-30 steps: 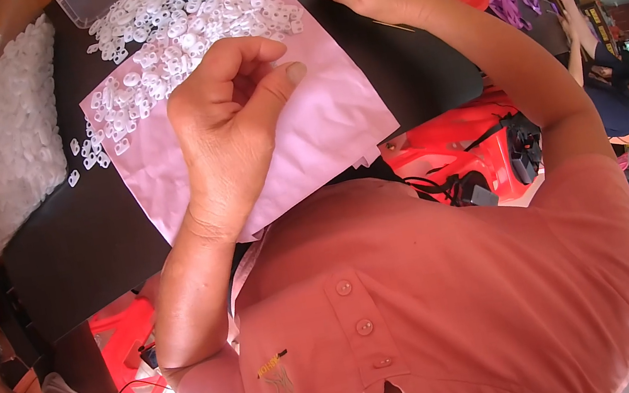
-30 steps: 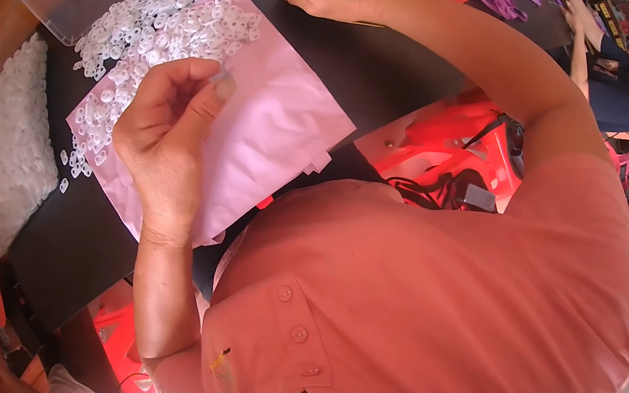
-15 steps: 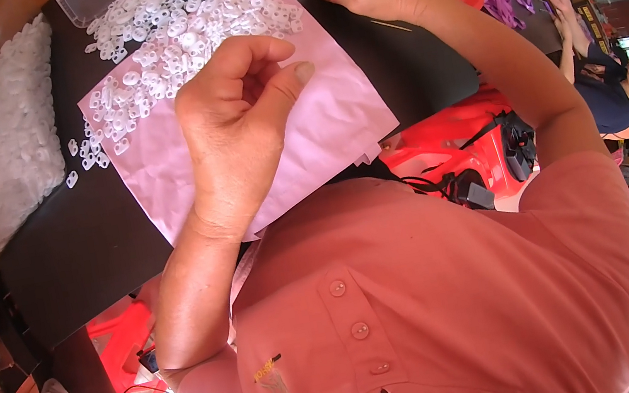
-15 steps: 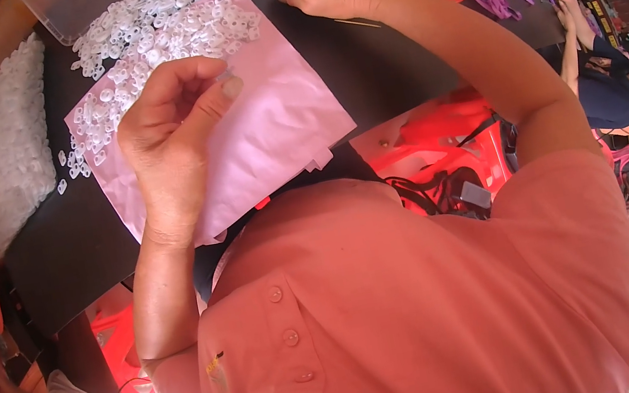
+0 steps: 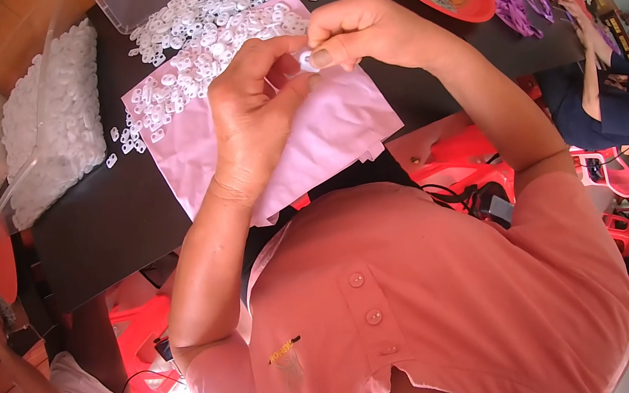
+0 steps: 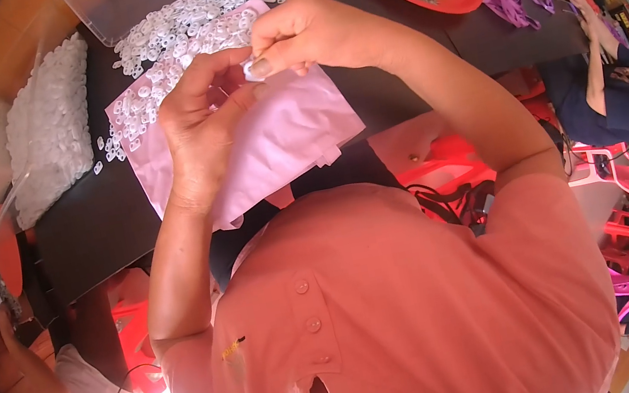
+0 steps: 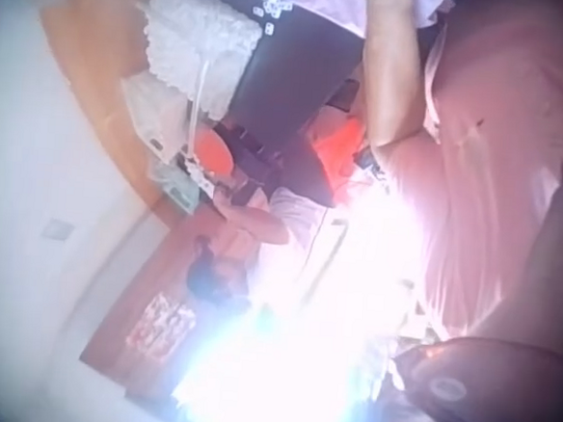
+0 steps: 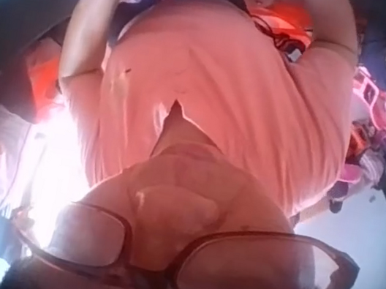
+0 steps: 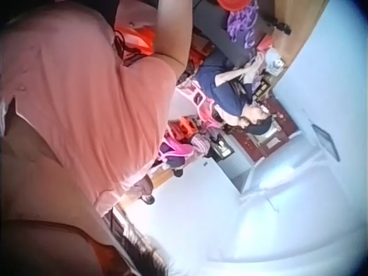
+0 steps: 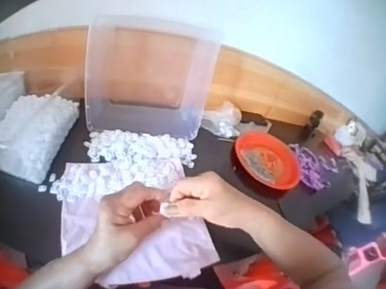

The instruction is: Manual assembly of small white plastic components onto a strip of lace trim.

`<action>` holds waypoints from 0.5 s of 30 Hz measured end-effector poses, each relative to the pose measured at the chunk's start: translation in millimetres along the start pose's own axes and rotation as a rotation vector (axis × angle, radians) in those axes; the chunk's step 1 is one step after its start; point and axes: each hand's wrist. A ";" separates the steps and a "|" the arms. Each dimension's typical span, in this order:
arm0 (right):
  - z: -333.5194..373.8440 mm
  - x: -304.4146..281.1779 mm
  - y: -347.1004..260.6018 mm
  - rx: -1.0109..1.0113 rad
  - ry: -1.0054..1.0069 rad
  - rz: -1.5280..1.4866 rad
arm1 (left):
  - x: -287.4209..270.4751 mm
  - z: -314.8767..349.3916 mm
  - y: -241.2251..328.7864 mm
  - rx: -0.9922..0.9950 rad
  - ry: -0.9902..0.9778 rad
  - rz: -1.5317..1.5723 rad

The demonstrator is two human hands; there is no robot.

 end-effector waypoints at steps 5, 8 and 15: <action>6.1 6.5 -4.6 0.004 0.038 -0.084 | 2.6 1.1 -0.4 0.011 0.040 0.187; 9.8 8.1 -5.9 -0.020 0.044 -0.112 | 3.2 1.1 2.0 0.041 0.039 0.166; 13.8 9.8 -4.2 -0.001 0.038 -0.151 | 3.2 1.6 3.5 0.157 -0.005 0.054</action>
Point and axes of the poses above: each hand's wrist, its own z-axis away from the middle knuckle, its own x-axis out of the palm, y = z × x, and after that the axes turned 6 degrees about -y, right-handed
